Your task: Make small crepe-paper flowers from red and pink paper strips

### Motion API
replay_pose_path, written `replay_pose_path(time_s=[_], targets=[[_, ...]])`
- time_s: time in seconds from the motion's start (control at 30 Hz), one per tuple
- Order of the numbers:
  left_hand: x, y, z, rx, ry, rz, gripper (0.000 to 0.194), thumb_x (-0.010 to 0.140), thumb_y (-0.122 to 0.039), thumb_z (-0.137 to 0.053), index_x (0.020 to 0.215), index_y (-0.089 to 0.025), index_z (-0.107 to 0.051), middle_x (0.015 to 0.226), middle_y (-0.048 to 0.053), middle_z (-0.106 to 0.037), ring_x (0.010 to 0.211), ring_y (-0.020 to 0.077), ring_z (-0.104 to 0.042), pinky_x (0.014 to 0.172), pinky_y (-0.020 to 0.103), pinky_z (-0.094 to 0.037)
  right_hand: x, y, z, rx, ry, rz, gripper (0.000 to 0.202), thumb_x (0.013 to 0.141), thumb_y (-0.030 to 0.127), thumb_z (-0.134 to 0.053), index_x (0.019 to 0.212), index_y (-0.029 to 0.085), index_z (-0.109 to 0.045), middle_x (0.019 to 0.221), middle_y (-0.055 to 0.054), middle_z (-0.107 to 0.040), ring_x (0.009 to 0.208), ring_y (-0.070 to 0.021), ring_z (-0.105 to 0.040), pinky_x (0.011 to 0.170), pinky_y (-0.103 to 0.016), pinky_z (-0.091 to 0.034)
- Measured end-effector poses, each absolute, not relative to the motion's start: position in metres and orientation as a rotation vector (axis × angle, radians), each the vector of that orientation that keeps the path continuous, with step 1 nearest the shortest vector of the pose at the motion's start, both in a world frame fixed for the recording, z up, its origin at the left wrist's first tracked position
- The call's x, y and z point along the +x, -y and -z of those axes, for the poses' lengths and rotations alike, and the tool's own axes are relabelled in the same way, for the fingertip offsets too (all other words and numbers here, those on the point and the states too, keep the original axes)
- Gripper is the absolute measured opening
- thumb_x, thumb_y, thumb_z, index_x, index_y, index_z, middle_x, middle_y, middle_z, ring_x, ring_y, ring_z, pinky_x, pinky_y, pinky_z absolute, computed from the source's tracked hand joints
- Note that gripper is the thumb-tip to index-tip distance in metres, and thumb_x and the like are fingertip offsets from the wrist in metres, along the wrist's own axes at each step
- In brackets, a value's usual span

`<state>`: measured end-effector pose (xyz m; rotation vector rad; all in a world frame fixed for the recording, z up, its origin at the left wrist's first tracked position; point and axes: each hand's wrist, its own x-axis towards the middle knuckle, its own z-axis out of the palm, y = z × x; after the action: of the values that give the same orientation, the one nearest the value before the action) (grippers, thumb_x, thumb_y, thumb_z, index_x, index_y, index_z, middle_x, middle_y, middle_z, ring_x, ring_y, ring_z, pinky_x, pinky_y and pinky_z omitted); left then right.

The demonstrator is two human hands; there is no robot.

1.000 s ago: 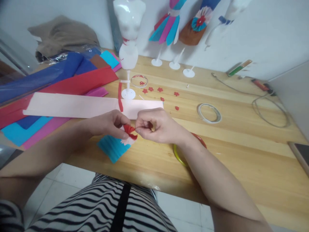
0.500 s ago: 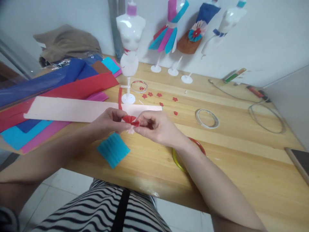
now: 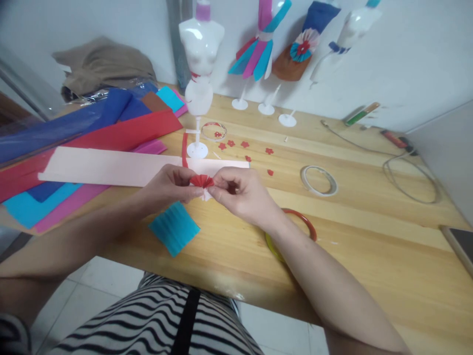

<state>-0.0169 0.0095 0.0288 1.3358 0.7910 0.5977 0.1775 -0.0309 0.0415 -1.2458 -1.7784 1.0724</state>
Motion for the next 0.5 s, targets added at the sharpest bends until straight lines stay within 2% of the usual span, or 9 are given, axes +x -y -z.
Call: replay_pose_path(time_s=[0.17,0.27,0.37,0.5], targets=[[-0.0176,-0.0107,-0.0284,1.349,-0.775,-0.573,0.023,0.065,-0.030,-0.077,0.060,-0.013,-0.062,0.048,-0.006,-0.045,0.047,0.0044,-0.040,0.046,0.019,-0.033,0.1774,0.0309,-0.0405,-1.241,1.783,-1.082,0.028,0.081,0.039,-0.068,0.064,0.018,-0.060,0.057,0.003,-0.044,0.053,-0.0098,-0.035,0.049,-0.026,-0.030],[-0.0181,-0.0098,-0.0304,1.363,-0.747,-0.537,0.023,0.065,-0.027,-0.075,0.057,-0.014,-0.059,0.047,-0.007,-0.043,0.047,0.0044,-0.039,0.046,0.019,-0.031,0.1765,0.0314,-0.0417,-1.221,1.830,-1.061,0.023,0.082,0.034,-0.067,0.065,0.019,-0.062,0.059,0.002,-0.048,0.054,-0.0100,-0.038,0.049,-0.027,-0.032],[-0.0185,-0.0081,-0.0317,1.388,-0.739,-0.523,0.020,0.066,-0.024,-0.073,0.056,-0.014,-0.059,0.050,-0.005,-0.047,0.051,0.0059,-0.044,0.049,0.020,-0.032,0.1752,0.0318,-0.0435,-1.183,1.887,-1.041,0.022,0.082,0.028,-0.065,0.062,0.019,-0.060,0.058,0.003,-0.049,0.053,-0.0094,-0.040,0.049,-0.026,-0.032],[-0.0193,-0.0078,-0.0301,1.345,-0.767,-0.561,0.020,0.068,-0.025,-0.072,0.057,-0.014,-0.059,0.052,-0.004,-0.049,0.051,0.0059,-0.044,0.050,0.020,-0.034,0.1757,0.0316,-0.0441,-1.191,1.879,-1.043,0.024,0.081,0.028,-0.066,0.059,0.019,-0.059,0.057,0.003,-0.048,0.053,-0.0087,-0.040,0.050,-0.025,-0.032]])
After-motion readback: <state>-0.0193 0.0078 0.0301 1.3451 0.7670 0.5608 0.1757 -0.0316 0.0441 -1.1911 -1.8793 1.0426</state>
